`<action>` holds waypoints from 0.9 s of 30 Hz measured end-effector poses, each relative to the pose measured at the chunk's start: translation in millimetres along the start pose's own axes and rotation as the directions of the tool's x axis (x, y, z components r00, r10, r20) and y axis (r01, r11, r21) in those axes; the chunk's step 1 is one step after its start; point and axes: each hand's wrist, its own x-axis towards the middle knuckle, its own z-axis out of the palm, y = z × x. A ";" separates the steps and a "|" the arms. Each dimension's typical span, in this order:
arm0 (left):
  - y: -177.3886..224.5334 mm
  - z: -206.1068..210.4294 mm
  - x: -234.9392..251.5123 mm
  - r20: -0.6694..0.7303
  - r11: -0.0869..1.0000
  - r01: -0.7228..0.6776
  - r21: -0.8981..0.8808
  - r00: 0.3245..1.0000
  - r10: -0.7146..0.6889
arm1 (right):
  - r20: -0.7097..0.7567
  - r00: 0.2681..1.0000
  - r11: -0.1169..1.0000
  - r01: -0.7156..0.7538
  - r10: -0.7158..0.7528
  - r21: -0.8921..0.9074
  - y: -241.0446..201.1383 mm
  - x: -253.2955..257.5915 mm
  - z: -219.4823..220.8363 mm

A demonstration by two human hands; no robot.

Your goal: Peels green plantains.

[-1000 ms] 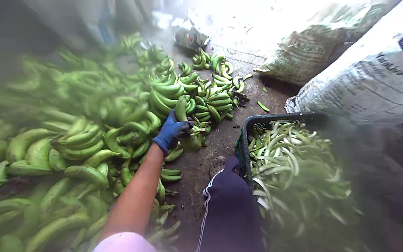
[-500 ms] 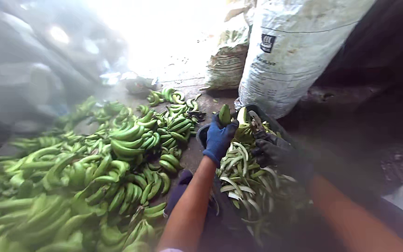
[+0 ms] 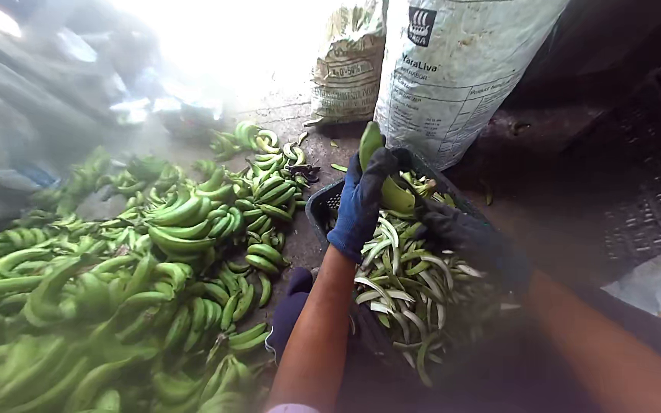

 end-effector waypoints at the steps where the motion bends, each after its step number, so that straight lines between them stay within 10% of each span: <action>1: 2.9 -2.4 -0.8 -0.007 1.000 0.001 -0.003 1.000 -0.001 | -0.043 0.988 0.986 0.146 -0.149 -0.077 -0.7 -3.2 -4.1; 6: 7.4 -5.7 -23.7 -0.003 0.992 -0.003 0.123 1.000 0.004 | 0.062 0.838 0.673 0.477 -0.541 -0.565 -13.2 -17.8 -5.4; 8: 9.0 -3.0 -51.1 0.055 0.968 0.003 0.250 0.998 -0.017 | 0.048 0.839 0.570 0.409 -0.542 -0.713 -22.5 -12.4 -8.0; 14: 15.2 -1.4 -50.2 0.424 0.952 0.266 -0.150 0.887 -0.181 | -0.303 0.825 0.614 0.066 -0.478 -0.787 -47.9 -3.8 -56.4; 17: 12.7 -12.1 -45.5 0.195 0.975 0.200 0.098 0.957 -0.216 | -0.207 0.889 0.757 0.203 -0.408 -0.621 -47.7 -23.0 -34.4; 21: 0.4 -2.6 -33.7 -0.141 0.984 0.048 0.170 0.990 -0.024 | 0.121 0.844 0.631 0.477 -0.522 -0.612 -24.3 -20.8 -2.6; 27: 22.5 3.8 -58.3 0.323 0.963 0.206 0.172 0.912 -0.253 | -0.121 0.828 0.575 0.267 -0.547 -0.773 -41.5 0.4 -50.7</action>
